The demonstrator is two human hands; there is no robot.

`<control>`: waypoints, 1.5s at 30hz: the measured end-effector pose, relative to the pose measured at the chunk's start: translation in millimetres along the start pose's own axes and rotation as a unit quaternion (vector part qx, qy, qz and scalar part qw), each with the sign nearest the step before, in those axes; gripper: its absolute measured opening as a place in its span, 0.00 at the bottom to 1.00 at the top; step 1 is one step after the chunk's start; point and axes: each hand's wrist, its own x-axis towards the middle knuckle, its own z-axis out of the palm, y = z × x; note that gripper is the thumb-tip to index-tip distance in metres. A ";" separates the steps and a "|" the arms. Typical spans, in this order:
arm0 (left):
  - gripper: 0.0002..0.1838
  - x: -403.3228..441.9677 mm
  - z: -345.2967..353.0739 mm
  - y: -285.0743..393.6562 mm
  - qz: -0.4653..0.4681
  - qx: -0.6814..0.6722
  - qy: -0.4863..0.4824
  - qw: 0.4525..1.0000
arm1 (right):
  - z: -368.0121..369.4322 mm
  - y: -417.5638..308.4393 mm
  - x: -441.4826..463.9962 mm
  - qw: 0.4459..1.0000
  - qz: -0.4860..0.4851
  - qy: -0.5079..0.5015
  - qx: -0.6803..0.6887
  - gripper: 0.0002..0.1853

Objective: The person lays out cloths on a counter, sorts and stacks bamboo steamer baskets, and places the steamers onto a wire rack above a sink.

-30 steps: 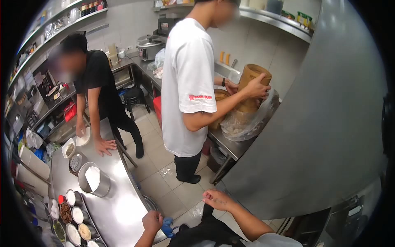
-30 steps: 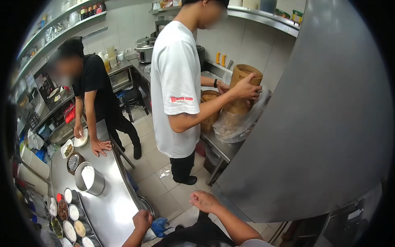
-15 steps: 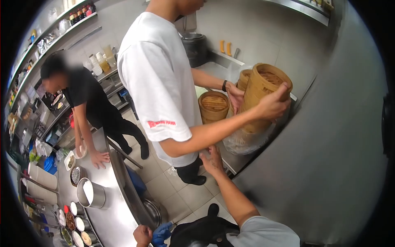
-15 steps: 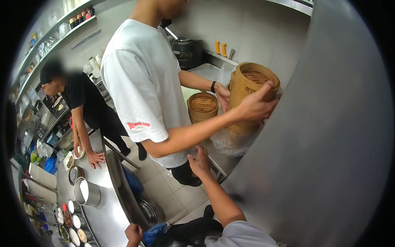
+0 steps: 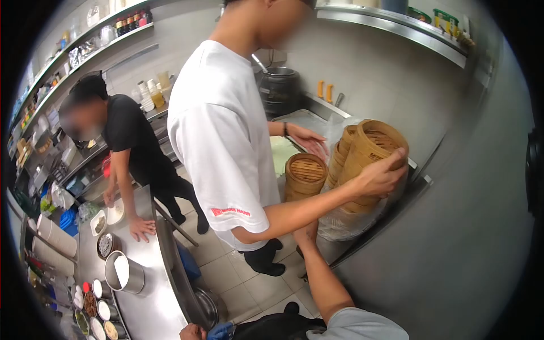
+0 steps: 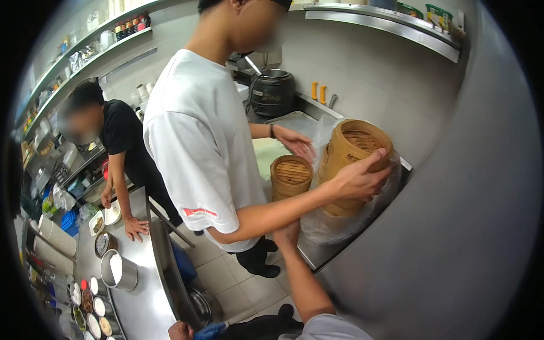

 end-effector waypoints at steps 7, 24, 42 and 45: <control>0.06 10.9 5.6 -16.8 0.031 -0.025 0.027 0.999 | -10.0 1.1 -101.5 0.975 0.187 -0.110 0.046 0.18; 0.08 -26.8 -24.7 -3.5 0.018 -0.109 -0.026 0.994 | 48.6 -117.7 -125.3 0.908 -0.005 -0.417 -0.050 0.13; 0.14 -1.0 1.1 30.0 -0.202 -0.038 -0.182 0.961 | 114.6 -90.9 52.0 0.944 0.027 -0.286 0.163 0.10; 0.14 47.4 13.7 29.9 -0.183 -0.219 -0.146 0.947 | 109.4 -81.9 71.9 0.966 0.024 -0.214 0.146 0.09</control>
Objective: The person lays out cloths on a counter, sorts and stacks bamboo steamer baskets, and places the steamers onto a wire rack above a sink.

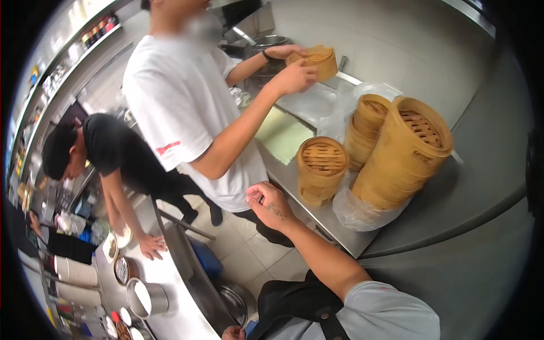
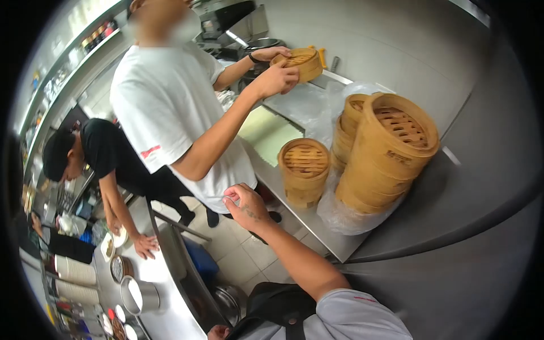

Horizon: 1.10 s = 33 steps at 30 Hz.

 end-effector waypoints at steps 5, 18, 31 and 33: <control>0.10 102.5 -27.6 78.8 0.085 0.151 -0.221 0.960 | -19.6 -10.8 0.0 0.998 0.064 0.006 0.023 0.10; 0.18 260.9 14.2 282.0 0.308 -0.114 -0.380 0.865 | -93.2 -23.8 -123.0 0.959 0.075 0.261 -0.076 0.08; 0.42 232.9 133.0 569.2 0.344 -0.292 -0.464 0.763 | -187.8 -29.3 -84.7 0.777 0.009 0.626 -0.068 0.33; 0.42 242.2 154.1 580.1 0.285 -0.322 -0.474 0.769 | -196.3 -19.9 -85.1 0.780 0.024 0.622 -0.065 0.34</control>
